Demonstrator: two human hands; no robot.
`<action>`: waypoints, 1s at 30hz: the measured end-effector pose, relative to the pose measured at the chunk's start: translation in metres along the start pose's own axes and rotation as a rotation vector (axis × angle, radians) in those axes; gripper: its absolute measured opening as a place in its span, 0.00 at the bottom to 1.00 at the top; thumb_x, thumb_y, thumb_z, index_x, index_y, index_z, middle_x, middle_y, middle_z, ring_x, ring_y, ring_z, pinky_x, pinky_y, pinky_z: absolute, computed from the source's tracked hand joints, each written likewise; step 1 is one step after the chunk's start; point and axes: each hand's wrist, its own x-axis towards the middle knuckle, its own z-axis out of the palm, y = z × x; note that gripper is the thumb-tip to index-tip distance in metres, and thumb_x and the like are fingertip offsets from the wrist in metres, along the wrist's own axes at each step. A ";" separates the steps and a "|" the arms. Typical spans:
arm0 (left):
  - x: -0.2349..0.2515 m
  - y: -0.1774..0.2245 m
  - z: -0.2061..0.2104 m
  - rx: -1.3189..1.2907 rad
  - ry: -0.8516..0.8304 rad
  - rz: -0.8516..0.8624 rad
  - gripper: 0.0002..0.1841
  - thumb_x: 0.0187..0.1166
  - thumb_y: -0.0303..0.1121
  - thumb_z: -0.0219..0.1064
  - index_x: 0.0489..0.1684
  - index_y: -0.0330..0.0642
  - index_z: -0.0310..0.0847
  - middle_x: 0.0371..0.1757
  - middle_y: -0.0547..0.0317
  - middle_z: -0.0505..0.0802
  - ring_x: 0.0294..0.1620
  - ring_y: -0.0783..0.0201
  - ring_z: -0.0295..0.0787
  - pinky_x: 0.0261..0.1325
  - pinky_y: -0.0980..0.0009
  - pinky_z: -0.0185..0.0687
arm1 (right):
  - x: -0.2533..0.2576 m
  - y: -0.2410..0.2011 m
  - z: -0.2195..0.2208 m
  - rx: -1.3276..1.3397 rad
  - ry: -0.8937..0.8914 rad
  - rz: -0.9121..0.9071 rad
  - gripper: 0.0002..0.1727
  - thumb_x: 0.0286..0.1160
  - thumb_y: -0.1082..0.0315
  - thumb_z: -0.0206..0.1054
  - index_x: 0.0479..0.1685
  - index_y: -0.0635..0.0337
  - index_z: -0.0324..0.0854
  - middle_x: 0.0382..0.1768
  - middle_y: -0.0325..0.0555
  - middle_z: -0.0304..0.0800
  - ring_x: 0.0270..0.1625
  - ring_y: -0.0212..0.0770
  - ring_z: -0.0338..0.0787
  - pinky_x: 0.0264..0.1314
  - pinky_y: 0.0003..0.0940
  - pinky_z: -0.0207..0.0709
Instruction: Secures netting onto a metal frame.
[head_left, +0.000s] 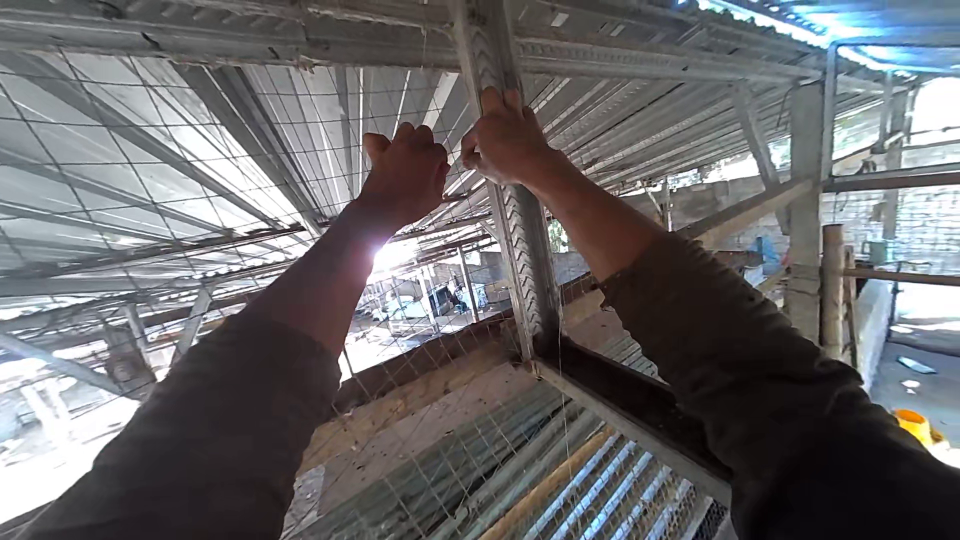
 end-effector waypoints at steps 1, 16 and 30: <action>-0.001 -0.001 0.001 0.001 0.030 0.012 0.15 0.87 0.34 0.56 0.43 0.32 0.87 0.51 0.37 0.86 0.62 0.34 0.80 0.57 0.33 0.64 | 0.000 0.000 0.001 0.005 0.003 0.001 0.12 0.80 0.55 0.67 0.54 0.39 0.93 0.78 0.60 0.66 0.82 0.63 0.63 0.73 0.62 0.66; 0.010 0.024 -0.001 0.209 0.009 -0.148 0.13 0.86 0.34 0.61 0.38 0.37 0.91 0.48 0.43 0.90 0.62 0.40 0.82 0.63 0.37 0.63 | 0.002 -0.007 0.009 -0.078 0.057 0.055 0.16 0.80 0.54 0.68 0.57 0.51 0.90 0.78 0.60 0.66 0.81 0.62 0.65 0.72 0.61 0.66; 0.014 0.025 0.010 0.161 0.083 -0.158 0.12 0.85 0.32 0.61 0.39 0.37 0.91 0.47 0.43 0.91 0.60 0.40 0.84 0.62 0.37 0.64 | 0.002 -0.009 0.011 -0.086 0.076 0.054 0.13 0.77 0.58 0.70 0.54 0.49 0.92 0.78 0.60 0.68 0.80 0.62 0.65 0.70 0.60 0.67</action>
